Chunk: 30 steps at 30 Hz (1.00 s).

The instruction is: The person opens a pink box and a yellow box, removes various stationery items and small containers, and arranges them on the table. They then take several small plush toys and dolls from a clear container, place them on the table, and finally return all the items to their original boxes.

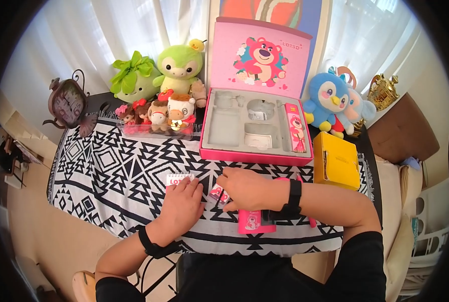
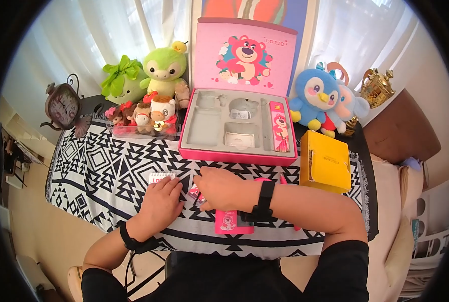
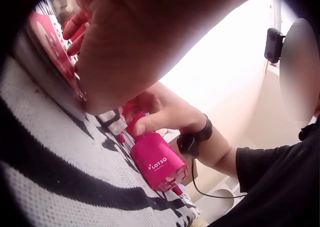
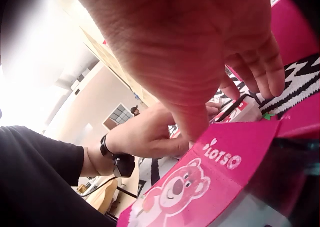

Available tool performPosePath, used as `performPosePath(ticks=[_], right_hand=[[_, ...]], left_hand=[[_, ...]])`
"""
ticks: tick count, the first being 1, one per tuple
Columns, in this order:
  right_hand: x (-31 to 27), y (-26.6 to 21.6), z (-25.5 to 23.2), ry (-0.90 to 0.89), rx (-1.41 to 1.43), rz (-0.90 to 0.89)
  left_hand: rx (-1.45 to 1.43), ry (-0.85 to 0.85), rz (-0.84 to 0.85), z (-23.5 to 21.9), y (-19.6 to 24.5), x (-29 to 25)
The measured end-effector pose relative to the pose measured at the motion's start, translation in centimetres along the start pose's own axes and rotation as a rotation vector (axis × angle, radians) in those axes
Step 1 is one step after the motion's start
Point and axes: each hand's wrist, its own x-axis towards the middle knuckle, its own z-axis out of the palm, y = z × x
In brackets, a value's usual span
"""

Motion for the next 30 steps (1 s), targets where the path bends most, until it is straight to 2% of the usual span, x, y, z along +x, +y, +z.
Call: performPosePath(ticks=[3, 5, 7, 9, 11, 13, 17, 22, 28, 30], right_hand=[[1.2, 0.3, 0.1, -0.028, -0.019, -0.028], [2.2, 0.2, -0.2, -0.099, -0.016, 0.013], [2.8, 1.0, 0.8, -0.059, 0.006, 0.031], [3.0, 1.5, 0.8, -0.02, 0.032, -0.033], [3.0, 1.9, 0.7, -0.05, 0.041, -0.023], [2.8, 2.7, 1.0, 0.083, 0.048, -0.146], [2.7, 2.6, 0.7, 0.036, 0.07, -0.089], [2.7, 2.2, -0.3, 0.008, -0.009, -0.137], [3.3, 2.3, 1.0, -0.045, -0.161, -0.17], [3.3, 1.6, 0.7, -0.093, -0.199, -0.13]], left_hand=[[-0.005, 0.002, 0.01, -0.6, -0.5, 0.1], [-0.374, 0.05, -0.006, -1.5, 0.0, 0.4], [-0.384, 0.118, 0.022, -1.0, 0.4, 0.8], [-0.412, 0.043, -0.072, -0.2, 0.2, 1.4], [-0.426, 0.054, -0.061, 0.5, -0.4, 1.7], [-0.457, 0.03, -0.091, 1.0, -0.7, 2.0], [-0.388, 0.03, -0.147, 1.6, -0.5, 2.4], [-0.33, 0.054, -0.077, 1.1, 0.5, 2.7], [-0.304, 0.005, -0.076, 1.4, 0.3, 3.1], [-0.295, 0.019, -0.064, 1.7, 0.2, 3.1]])
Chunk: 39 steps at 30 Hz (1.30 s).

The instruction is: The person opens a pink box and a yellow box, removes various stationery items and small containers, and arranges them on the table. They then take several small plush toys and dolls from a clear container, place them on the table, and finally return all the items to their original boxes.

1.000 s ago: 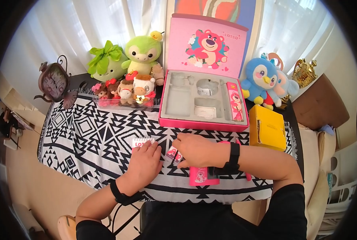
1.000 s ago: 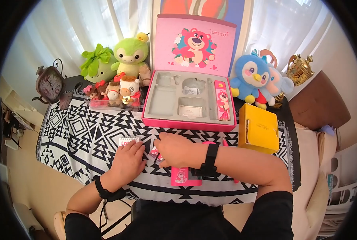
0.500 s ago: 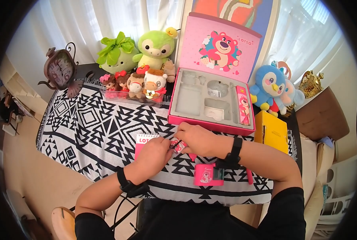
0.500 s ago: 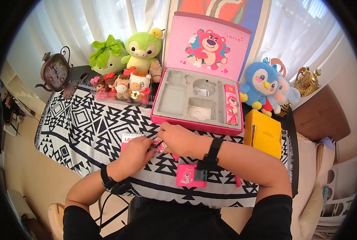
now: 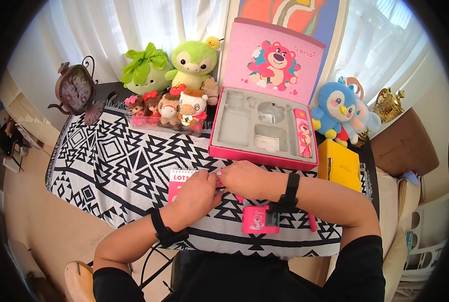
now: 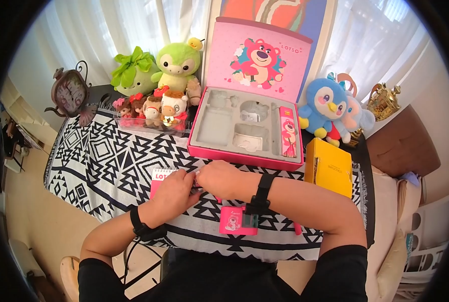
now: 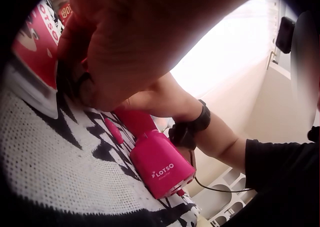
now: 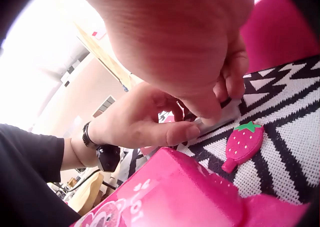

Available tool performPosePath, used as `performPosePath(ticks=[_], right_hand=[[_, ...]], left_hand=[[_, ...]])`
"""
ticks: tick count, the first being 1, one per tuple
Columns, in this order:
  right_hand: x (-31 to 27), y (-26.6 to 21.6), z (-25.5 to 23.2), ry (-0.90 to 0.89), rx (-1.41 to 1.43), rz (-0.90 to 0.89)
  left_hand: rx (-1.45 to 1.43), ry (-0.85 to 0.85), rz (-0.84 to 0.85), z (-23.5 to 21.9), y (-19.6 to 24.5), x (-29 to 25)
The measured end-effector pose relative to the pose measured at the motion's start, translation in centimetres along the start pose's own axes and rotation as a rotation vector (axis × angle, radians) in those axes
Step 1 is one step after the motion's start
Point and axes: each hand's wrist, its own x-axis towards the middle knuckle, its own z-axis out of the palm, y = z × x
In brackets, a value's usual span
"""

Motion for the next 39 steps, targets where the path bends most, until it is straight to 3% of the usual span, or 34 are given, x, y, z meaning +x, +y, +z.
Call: performPosePath(ticks=[1, 5, 7, 19, 22, 25, 28, 32, 34, 39], right_hand=[[0.1, -0.2, -0.1, -0.056, -0.032, 0.032], [-0.4, 0.3, 0.7, -0.007, 0.03, 0.006], [-0.5, 0.7, 0.7, 0.031, 0.053, -0.111], [-0.9, 1.8, -0.9, 0.019, 0.247, -0.304], [-1.0, 2.5, -0.5, -0.111, 0.331, -0.162], [-0.8, 2.7, -0.3, -0.099, 0.389, -0.147], [-0.9, 2.7, -0.2, -0.068, 0.237, -0.245], [-1.4, 2.3, -0.8, -0.124, 0.279, -0.234], [-1.5, 2.6, -0.9, -0.111, 0.311, -0.317], [-1.4, 3.1, 0.2, -0.113, 0.266, -0.267]], left_hand=[[0.009, 0.013, 0.009, 0.1, -0.1, 0.0], [0.027, 0.035, 0.017, 0.3, 0.2, -0.3], [0.027, 0.021, 0.021, 0.2, 0.2, -0.2], [0.024, 0.017, 0.06, 0.2, -0.4, -0.2], [0.045, -0.001, 0.096, 0.1, -0.5, -0.4], [0.068, 0.004, 0.158, 0.0, -0.5, -0.6], [0.085, -0.04, 0.19, -0.5, -1.0, -0.7], [0.16, 0.054, 0.25, -0.3, -1.1, -1.1], [0.237, 0.05, 0.275, 0.1, -1.0, -1.2], [0.132, 0.01, 0.284, -0.8, -1.0, -0.8]])
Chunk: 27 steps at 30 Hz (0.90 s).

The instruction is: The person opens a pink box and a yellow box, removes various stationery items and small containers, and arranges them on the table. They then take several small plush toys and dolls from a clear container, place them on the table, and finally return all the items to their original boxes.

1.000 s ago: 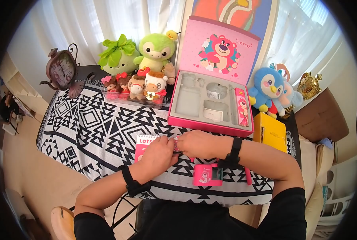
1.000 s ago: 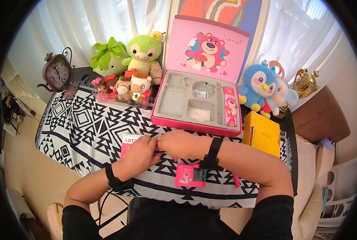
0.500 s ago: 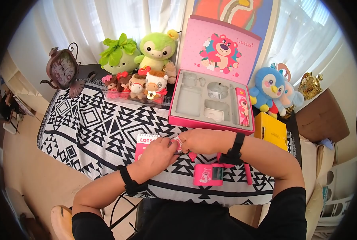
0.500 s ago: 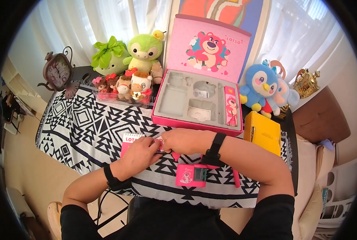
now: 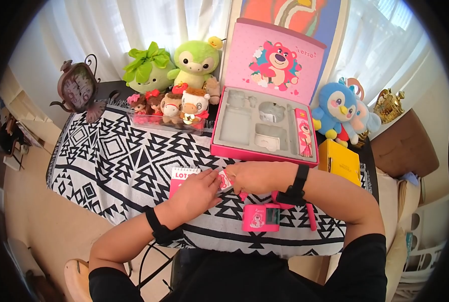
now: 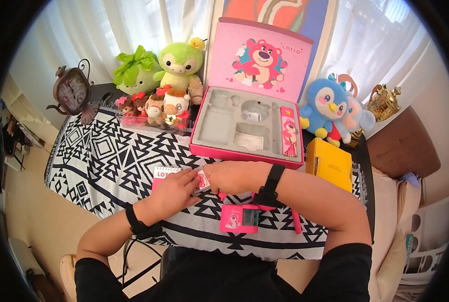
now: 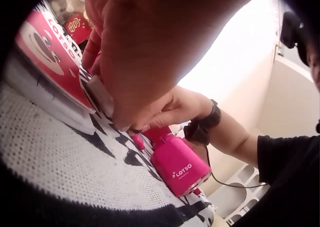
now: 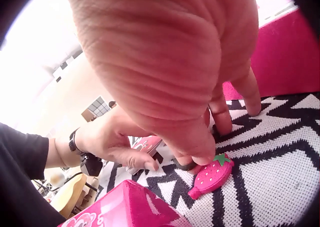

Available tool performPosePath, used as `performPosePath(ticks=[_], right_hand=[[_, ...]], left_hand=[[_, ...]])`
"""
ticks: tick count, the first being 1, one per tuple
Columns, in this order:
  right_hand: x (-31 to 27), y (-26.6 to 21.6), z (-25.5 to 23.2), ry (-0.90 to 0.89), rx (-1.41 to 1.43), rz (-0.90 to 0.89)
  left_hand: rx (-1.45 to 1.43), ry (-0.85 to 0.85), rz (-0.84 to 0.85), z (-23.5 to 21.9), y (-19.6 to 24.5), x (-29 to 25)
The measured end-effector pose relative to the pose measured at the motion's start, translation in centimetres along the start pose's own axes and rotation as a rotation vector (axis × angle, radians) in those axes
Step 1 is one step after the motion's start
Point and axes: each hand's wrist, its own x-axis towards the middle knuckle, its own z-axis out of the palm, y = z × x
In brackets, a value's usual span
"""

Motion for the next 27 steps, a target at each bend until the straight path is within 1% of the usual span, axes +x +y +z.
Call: performPosePath(ticks=[2, 4, 5, 7, 8, 10, 11, 13, 17, 19, 20, 22, 24, 26, 27], right_hand=[[-0.1, -0.1, -0.1, 0.033, 0.011, 0.026], [-0.7, -0.2, -0.5, -0.03, -0.089, 0.107], [-1.0, 0.0, -0.6, -0.03, -0.09, 0.109], [-1.5, 0.2, -0.9, -0.051, -0.208, 0.14], [-1.5, 0.1, -1.0, -0.055, -0.209, 0.139], [-2.0, -0.4, -1.4, -0.012, -0.082, 0.294], [-2.2, -0.8, -1.6, -0.01, -0.081, 0.299], [-2.1, -1.7, -1.8, 0.232, -0.014, 0.294], [-0.6, -1.6, -1.1, 0.234, -0.089, 0.281], [0.0, -1.8, -1.0, 0.332, -0.082, 0.308], [0.1, -1.9, -1.2, 0.33, -0.084, 0.304], [0.3, -2.0, -1.7, 0.334, 0.018, 0.258], [0.4, -1.6, -1.2, 0.322, 0.017, 0.251], [0.4, -1.4, -0.9, 0.312, 0.015, 0.249], [0.6, -1.4, -0.8, 0.308, 0.006, 0.238]], left_hand=[[-0.047, -0.009, -0.019, 0.0, -0.1, -0.1], [-0.044, 0.067, -0.023, 1.3, -0.4, -0.1], [-0.046, 0.069, -0.021, 1.1, -0.2, 0.1], [-0.113, 0.007, -0.148, 0.6, 0.4, 0.5], [-0.115, 0.009, -0.15, 0.7, 0.3, 0.5], [-0.234, 0.064, -0.153, 0.8, -0.1, 0.6], [-0.236, 0.063, -0.148, 0.6, -0.2, 0.7], [-0.309, 0.02, -0.207, 0.1, -0.2, 0.7], [-0.321, 0.053, -0.182, -0.4, -0.1, 0.9], [-0.366, 0.029, -0.282, -1.0, 0.0, 1.0], [-0.364, 0.032, -0.285, -1.0, -0.2, 1.0], [-0.475, 0.047, -0.32, -1.2, -0.7, 0.8], [-0.505, 0.051, -0.328, -1.5, -1.0, 0.5], [-0.698, 0.094, -0.42, -1.8, -1.0, 0.3], [-0.7, 0.093, -0.419, -1.8, -1.1, 0.1]])
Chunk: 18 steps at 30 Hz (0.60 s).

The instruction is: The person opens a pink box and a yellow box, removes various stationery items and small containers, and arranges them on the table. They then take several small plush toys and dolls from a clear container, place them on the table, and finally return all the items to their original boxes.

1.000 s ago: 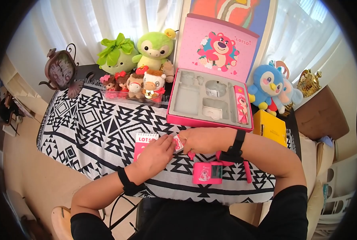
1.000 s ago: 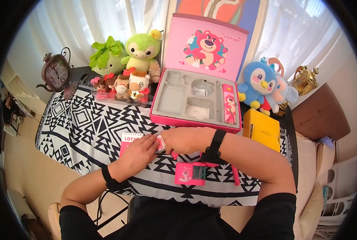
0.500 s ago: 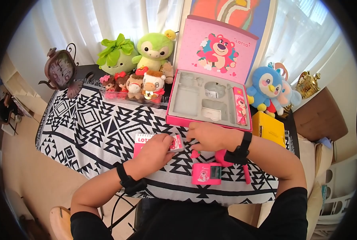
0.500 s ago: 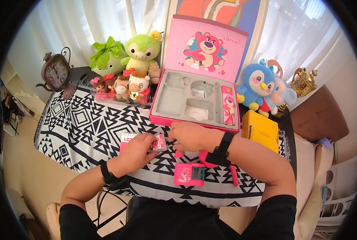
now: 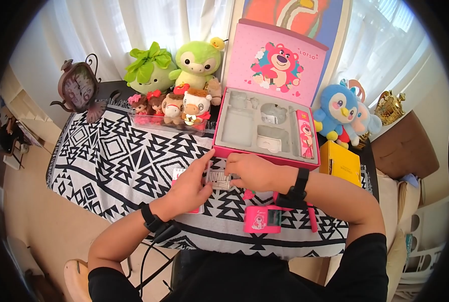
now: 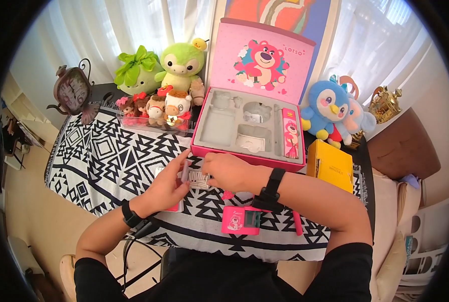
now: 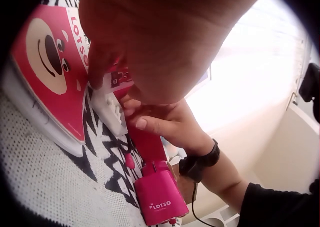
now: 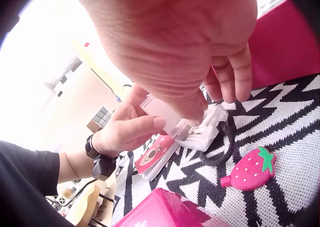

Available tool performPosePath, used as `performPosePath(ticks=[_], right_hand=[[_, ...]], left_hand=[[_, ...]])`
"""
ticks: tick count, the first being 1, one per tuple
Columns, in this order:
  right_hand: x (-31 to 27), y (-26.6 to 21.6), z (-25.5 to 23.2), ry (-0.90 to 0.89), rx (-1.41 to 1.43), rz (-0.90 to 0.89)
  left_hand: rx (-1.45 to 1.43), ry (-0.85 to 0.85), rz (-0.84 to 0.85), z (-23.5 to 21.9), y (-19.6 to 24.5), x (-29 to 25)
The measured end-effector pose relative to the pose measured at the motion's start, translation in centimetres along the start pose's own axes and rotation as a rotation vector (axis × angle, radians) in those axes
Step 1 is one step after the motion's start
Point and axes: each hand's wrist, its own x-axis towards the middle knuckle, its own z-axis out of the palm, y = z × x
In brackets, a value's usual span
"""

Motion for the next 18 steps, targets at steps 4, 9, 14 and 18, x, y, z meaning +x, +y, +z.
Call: performPosePath(ticks=[4, 9, 14, 18], right_hand=[[0.5, 0.8, 1.0, -0.02, -0.059, -0.032], [1.0, 0.0, 0.9, 0.004, -0.144, -0.04], [1.8, -1.0, 0.4, -0.002, -0.2, -0.01], [2.2, -1.5, 0.4, -0.026, -0.227, 0.025]], left_hand=[[0.044, 0.04, 0.082, -0.4, -1.5, -0.7], [0.42, 0.223, 0.205, -0.7, -1.1, -1.3], [0.793, 0.193, 0.336, -0.6, -0.9, -1.0], [0.635, 0.067, 0.315, 0.0, -1.4, 0.5]])
